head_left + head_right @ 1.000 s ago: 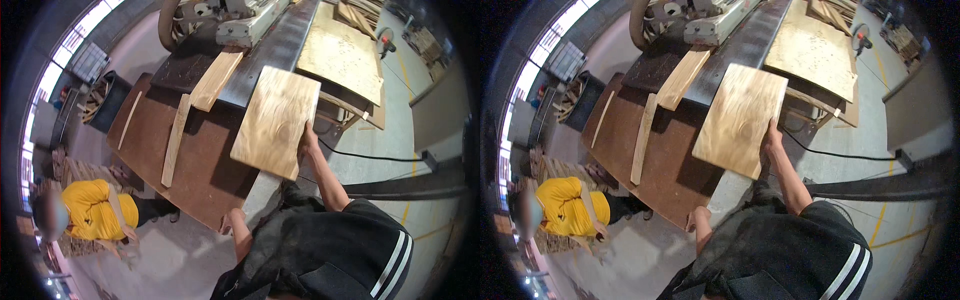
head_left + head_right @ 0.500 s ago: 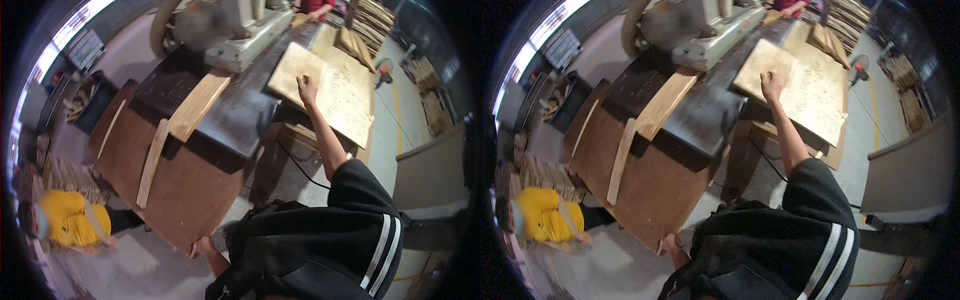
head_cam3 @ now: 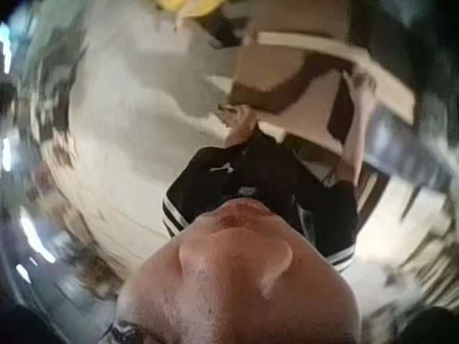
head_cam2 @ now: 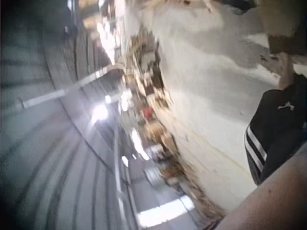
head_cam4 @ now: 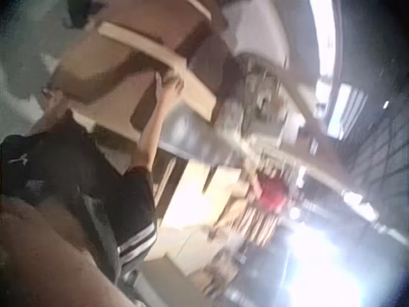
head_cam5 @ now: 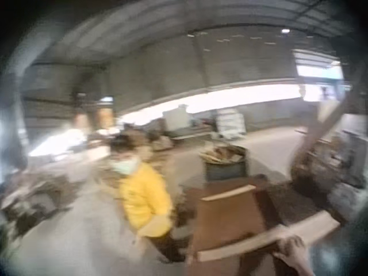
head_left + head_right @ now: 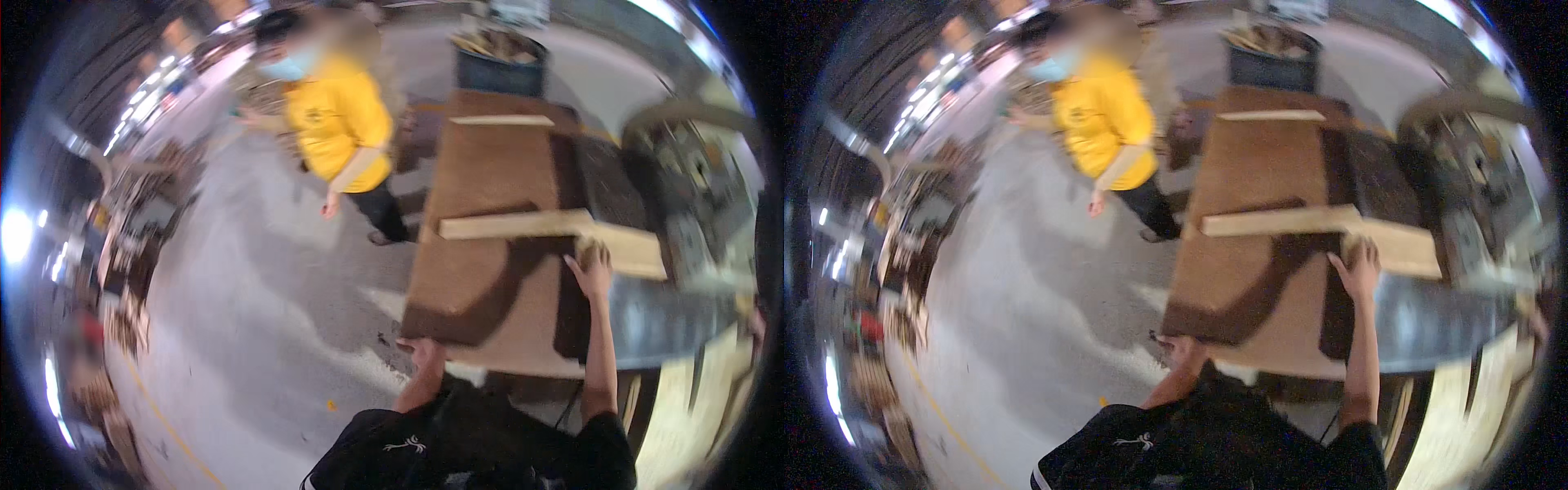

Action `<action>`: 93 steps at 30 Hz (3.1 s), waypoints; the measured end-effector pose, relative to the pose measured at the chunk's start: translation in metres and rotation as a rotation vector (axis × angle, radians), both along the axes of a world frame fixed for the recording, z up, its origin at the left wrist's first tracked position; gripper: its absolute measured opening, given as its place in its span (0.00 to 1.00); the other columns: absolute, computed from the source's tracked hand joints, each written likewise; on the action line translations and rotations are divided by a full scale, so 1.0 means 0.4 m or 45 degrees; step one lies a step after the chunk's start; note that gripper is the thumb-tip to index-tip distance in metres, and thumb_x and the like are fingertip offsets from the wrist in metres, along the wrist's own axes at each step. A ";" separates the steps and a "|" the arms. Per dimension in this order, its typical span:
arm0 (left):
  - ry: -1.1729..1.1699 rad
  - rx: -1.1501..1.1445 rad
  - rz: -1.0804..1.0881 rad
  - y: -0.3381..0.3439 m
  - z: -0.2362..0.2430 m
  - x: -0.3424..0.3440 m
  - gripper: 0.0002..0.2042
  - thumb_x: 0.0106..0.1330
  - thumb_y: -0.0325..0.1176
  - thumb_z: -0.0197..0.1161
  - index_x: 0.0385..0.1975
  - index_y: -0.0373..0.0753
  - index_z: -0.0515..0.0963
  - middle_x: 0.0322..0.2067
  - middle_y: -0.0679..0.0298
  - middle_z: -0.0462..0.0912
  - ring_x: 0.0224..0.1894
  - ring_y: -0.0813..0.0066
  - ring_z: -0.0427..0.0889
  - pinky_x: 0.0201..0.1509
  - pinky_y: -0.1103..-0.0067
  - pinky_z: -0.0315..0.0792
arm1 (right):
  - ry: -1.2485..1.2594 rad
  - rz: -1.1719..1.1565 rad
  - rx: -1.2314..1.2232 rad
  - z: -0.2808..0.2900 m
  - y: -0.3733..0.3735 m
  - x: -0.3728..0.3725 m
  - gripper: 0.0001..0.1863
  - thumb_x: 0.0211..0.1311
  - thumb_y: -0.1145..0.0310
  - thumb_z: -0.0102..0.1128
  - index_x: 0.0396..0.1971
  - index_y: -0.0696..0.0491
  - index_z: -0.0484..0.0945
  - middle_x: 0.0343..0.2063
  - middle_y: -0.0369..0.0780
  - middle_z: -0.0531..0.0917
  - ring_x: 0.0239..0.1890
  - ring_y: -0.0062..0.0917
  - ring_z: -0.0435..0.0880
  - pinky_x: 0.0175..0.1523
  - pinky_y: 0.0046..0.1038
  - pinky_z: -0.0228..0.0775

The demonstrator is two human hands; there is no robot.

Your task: The person feeds wooden planks into a woodworking machine by hand, then sorts the processed planks into a lumber stack.

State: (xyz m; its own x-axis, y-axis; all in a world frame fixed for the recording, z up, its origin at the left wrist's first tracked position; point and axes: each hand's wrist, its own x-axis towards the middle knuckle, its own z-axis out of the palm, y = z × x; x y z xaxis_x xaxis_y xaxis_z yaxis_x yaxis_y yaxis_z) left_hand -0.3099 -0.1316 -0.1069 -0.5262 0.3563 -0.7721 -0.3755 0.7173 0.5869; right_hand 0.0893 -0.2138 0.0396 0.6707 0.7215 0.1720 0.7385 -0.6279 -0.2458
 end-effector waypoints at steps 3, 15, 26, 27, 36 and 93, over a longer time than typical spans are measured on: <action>0.305 -0.657 0.458 0.020 -0.039 0.005 0.48 0.63 0.78 0.42 0.46 0.31 0.85 0.51 0.46 0.85 0.52 0.42 0.83 0.66 0.53 0.68 | -0.203 -0.251 -0.172 -0.072 0.039 -0.047 0.53 0.60 0.29 0.57 0.76 0.50 0.54 0.75 0.49 0.56 0.77 0.48 0.51 0.76 0.57 0.41; 0.331 -0.648 0.229 0.040 -0.030 -0.014 0.50 0.62 0.81 0.39 0.38 0.30 0.86 0.39 0.44 0.87 0.43 0.43 0.85 0.52 0.58 0.78 | -0.218 -0.441 0.113 -0.079 -0.047 -0.215 0.33 0.63 0.38 0.61 0.60 0.44 0.75 0.63 0.47 0.74 0.64 0.47 0.71 0.66 0.54 0.60; 0.373 -0.256 -1.441 -0.362 0.010 -0.241 0.39 0.64 0.70 0.48 0.39 0.33 0.84 0.37 0.51 0.86 0.40 0.53 0.84 0.49 0.63 0.78 | 0.457 -0.862 0.580 -0.096 -0.166 -0.194 0.51 0.46 0.55 0.75 0.69 0.60 0.60 0.62 0.54 0.71 0.66 0.44 0.71 0.64 0.41 0.71; 0.334 -0.220 -1.529 -0.368 0.001 -0.251 0.38 0.65 0.69 0.49 0.39 0.33 0.84 0.37 0.52 0.86 0.40 0.54 0.84 0.49 0.64 0.78 | 0.592 -0.732 0.870 -0.100 -0.185 -0.232 0.50 0.47 0.57 0.75 0.69 0.59 0.60 0.60 0.51 0.72 0.65 0.42 0.73 0.62 0.37 0.74; 0.102 0.158 -1.907 -0.118 -0.006 -0.316 0.28 0.67 0.59 0.57 0.40 0.33 0.81 0.36 0.57 0.84 0.40 0.62 0.83 0.47 0.68 0.78 | 2.317 0.201 3.022 0.063 -0.453 -0.635 0.42 0.67 0.54 0.51 0.76 0.53 0.48 0.70 0.64 0.54 0.60 0.45 0.76 0.56 0.41 0.82; -1.549 0.021 -1.133 0.906 0.085 -0.224 0.47 0.69 0.71 0.47 0.70 0.31 0.62 0.32 0.66 0.74 0.34 0.72 0.72 0.36 0.76 0.73 | 0.334 -1.039 0.278 0.083 0.359 0.031 0.43 0.51 0.43 0.75 0.60 0.56 0.73 0.51 0.55 0.82 0.54 0.42 0.82 0.55 0.42 0.74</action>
